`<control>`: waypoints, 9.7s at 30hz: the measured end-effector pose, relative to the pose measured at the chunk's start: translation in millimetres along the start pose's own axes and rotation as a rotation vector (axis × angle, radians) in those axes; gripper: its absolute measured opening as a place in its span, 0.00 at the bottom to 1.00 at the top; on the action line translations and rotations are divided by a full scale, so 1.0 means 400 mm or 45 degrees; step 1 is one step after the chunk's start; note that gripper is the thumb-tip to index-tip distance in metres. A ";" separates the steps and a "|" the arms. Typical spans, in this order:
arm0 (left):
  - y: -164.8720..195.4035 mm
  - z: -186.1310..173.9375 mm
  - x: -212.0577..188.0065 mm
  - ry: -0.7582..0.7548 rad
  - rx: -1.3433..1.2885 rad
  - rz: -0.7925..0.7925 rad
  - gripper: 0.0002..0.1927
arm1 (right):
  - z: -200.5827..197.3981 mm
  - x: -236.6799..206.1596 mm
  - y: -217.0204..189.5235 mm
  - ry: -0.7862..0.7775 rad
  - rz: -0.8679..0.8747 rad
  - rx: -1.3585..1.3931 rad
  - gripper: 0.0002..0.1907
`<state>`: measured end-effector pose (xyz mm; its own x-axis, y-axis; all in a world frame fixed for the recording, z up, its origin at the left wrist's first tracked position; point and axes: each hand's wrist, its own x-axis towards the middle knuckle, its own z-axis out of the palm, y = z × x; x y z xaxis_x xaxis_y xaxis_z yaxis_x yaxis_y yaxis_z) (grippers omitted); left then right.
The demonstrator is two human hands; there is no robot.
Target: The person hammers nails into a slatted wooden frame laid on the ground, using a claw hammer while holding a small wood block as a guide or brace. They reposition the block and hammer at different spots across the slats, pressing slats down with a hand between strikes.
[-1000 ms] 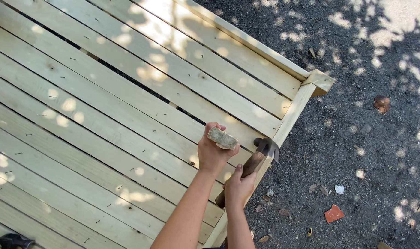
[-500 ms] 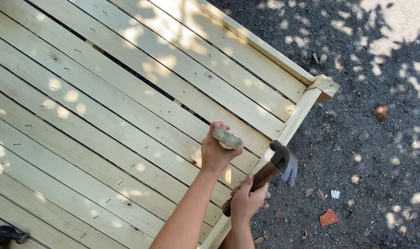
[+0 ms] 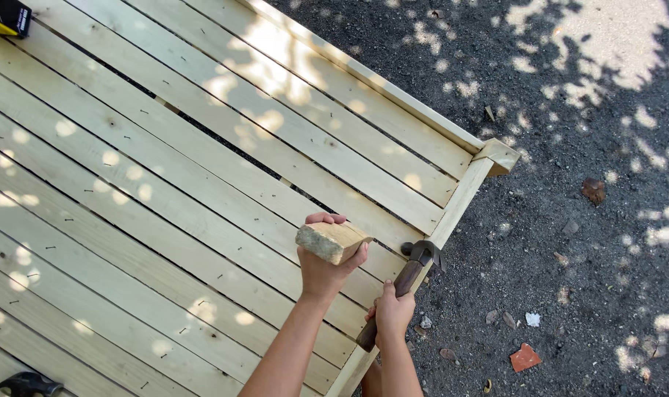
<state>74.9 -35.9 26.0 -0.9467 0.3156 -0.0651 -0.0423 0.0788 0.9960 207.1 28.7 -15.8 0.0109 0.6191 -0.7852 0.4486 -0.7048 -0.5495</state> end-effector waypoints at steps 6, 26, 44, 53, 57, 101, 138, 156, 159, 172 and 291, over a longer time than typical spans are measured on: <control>-0.011 0.036 0.085 0.060 -0.159 0.104 0.37 | -0.037 0.002 -0.038 -0.204 0.315 0.125 0.10; 0.105 0.085 0.274 -0.160 1.260 -0.219 0.34 | -0.161 0.058 -0.071 -0.184 0.099 0.308 0.09; -0.135 0.270 0.248 -0.801 1.490 0.622 0.32 | -0.160 0.148 -0.117 -0.275 -0.243 0.286 0.08; -0.169 0.257 0.252 -0.832 1.478 0.596 0.27 | -0.142 0.164 -0.055 -0.305 -0.294 0.324 0.09; -0.197 0.251 0.252 -0.826 1.495 0.651 0.27 | -0.102 0.176 -0.024 -0.151 -0.234 0.375 0.08; -0.296 0.320 0.316 -1.097 1.518 0.656 0.34 | -0.085 0.220 -0.178 -0.165 -0.548 0.351 0.06; -0.310 0.332 0.286 -1.154 1.440 0.657 0.37 | -0.114 0.228 -0.103 -0.157 -0.400 0.461 0.07; -0.302 0.333 0.292 -1.210 1.534 0.601 0.37 | -0.078 0.174 -0.130 -0.012 -0.425 0.412 0.08; -0.298 0.330 0.291 -1.218 1.536 0.581 0.37 | -0.044 0.127 -0.143 0.000 -0.479 0.435 0.09; -0.312 0.345 0.294 -1.182 1.469 0.667 0.35 | -0.063 0.005 -0.151 0.162 -0.414 0.313 0.11; -0.309 0.261 0.334 -1.126 1.607 0.781 0.36 | 0.021 -0.010 0.038 0.139 -0.418 0.493 0.14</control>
<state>-12.8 95.3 -112.3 -0.2430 0.9569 -0.1592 0.9306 0.2763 0.2400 206.2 12.5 -23.6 0.0276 0.8471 -0.5307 0.0804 -0.5311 -0.8435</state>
